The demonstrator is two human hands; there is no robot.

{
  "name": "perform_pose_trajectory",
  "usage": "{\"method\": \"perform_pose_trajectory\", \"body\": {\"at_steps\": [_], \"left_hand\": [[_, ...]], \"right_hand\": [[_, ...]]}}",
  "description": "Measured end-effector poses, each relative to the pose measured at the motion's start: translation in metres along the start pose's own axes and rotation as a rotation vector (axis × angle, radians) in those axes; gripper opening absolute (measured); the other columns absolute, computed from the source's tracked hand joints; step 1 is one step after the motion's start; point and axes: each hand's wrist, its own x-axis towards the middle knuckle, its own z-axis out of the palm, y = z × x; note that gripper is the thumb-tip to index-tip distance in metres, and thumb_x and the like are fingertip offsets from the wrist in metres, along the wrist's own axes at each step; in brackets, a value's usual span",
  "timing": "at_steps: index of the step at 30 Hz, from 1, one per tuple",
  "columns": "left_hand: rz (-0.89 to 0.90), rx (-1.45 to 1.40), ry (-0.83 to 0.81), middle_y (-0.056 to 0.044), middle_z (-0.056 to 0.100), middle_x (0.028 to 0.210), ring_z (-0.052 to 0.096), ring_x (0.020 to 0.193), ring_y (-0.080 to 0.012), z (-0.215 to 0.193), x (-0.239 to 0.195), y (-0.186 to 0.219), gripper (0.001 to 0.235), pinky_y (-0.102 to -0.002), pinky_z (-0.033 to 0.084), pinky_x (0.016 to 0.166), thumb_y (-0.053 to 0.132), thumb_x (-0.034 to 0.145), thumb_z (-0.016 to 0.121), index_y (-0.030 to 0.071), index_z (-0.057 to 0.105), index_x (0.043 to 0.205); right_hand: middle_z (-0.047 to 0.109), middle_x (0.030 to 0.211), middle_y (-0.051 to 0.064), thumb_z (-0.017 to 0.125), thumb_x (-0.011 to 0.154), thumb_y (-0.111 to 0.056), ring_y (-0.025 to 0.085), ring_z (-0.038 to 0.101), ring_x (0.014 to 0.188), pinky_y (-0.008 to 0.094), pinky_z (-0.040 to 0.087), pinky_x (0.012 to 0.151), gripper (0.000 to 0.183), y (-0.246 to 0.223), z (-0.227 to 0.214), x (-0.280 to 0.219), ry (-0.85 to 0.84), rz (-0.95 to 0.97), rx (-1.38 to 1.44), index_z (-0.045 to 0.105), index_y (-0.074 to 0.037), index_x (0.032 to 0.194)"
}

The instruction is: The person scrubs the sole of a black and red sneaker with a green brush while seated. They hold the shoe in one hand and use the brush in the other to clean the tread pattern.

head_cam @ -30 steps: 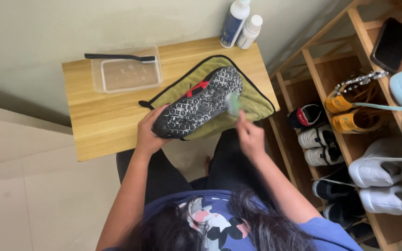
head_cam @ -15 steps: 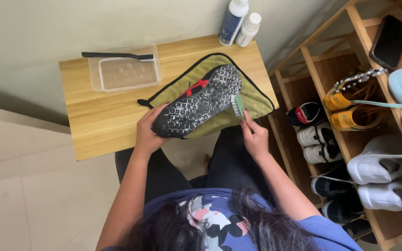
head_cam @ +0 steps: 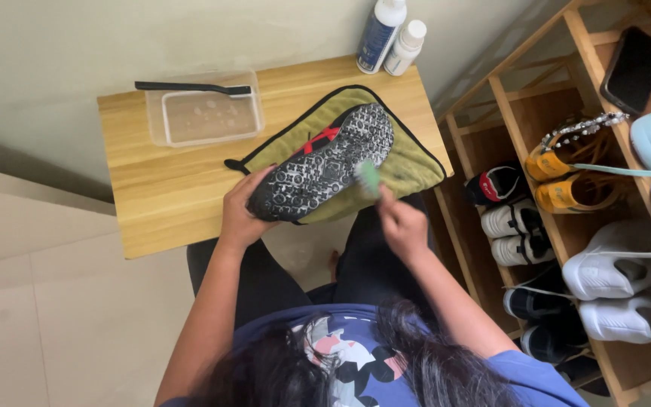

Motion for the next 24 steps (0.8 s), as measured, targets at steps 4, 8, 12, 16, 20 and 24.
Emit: {"method": "perform_pose_trajectory", "body": {"at_steps": [4, 8, 12, 16, 20, 24], "left_hand": [[0.013, 0.012, 0.001, -0.012, 0.070, 0.129, 0.063, 0.125, -0.0332, -0.001, -0.001, -0.003, 0.091, -0.044, 0.044, 0.113, 0.003, 0.043, 0.090, 0.012, 0.069, 0.132], [0.026, 0.000, -0.002, -0.014, 0.071, 0.128, 0.064, 0.124, -0.0347, 0.000, 0.002, -0.003, 0.089, -0.046, 0.043, 0.113, 0.003, 0.046, 0.091, 0.013, 0.070, 0.132], [0.060, 0.012, -0.016, -0.014, 0.070, 0.129, 0.064, 0.123, -0.0357, 0.000, -0.002, -0.004, 0.086, -0.046, 0.044, 0.113, 0.001, 0.048, 0.092, 0.013, 0.071, 0.131], [0.090, 0.026, -0.024, -0.013, 0.071, 0.129, 0.064, 0.124, -0.0356, 0.001, -0.003, -0.009, 0.086, -0.045, 0.045, 0.112, 0.000, 0.047, 0.091, 0.013, 0.071, 0.130], [0.114, 0.004, -0.031, -0.015, 0.070, 0.129, 0.064, 0.123, -0.0371, 0.001, -0.005, -0.006, 0.085, -0.048, 0.045, 0.112, -0.001, 0.049, 0.090, 0.013, 0.071, 0.131], [0.166, -0.002, -0.042, -0.014, 0.071, 0.128, 0.066, 0.121, -0.0368, 0.001, -0.005, -0.015, 0.079, -0.047, 0.047, 0.109, 0.001, 0.053, 0.090, 0.013, 0.073, 0.129]], "right_hand": [[0.077, 0.095, 0.016, 0.063, 0.100, -0.031, 0.033, 0.072, 0.095, 0.048, 0.057, 0.080, 0.036, -0.067, -0.031, 0.035, -0.061, 0.232, 0.006, 0.068, -0.033, 0.135], [0.076, 0.091, 0.017, 0.070, 0.093, -0.026, 0.037, 0.072, 0.091, 0.051, 0.057, 0.078, 0.035, -0.067, -0.030, 0.045, -0.147, 0.136, 0.088, 0.073, -0.030, 0.128], [0.077, 0.100, 0.008, 0.065, 0.096, -0.033, 0.031, 0.071, 0.099, 0.046, 0.056, 0.089, 0.037, -0.074, -0.043, 0.071, -0.156, 0.294, 0.010, 0.068, -0.045, 0.131], [0.079, 0.097, 0.001, 0.071, 0.091, -0.030, 0.023, 0.074, 0.095, 0.039, 0.059, 0.084, 0.041, -0.090, -0.035, 0.064, -0.227, 0.122, 0.050, 0.069, -0.045, 0.129], [0.076, 0.104, 0.011, 0.064, 0.094, -0.024, 0.034, 0.069, 0.102, 0.049, 0.055, 0.092, 0.032, -0.074, -0.041, 0.084, -0.197, 0.196, 0.042, 0.074, -0.031, 0.124], [0.079, 0.104, -0.003, 0.073, 0.087, -0.027, 0.019, 0.072, 0.105, 0.036, 0.058, 0.092, 0.038, -0.104, -0.036, 0.070, -0.331, 0.190, 0.163, 0.074, -0.041, 0.122]]}}
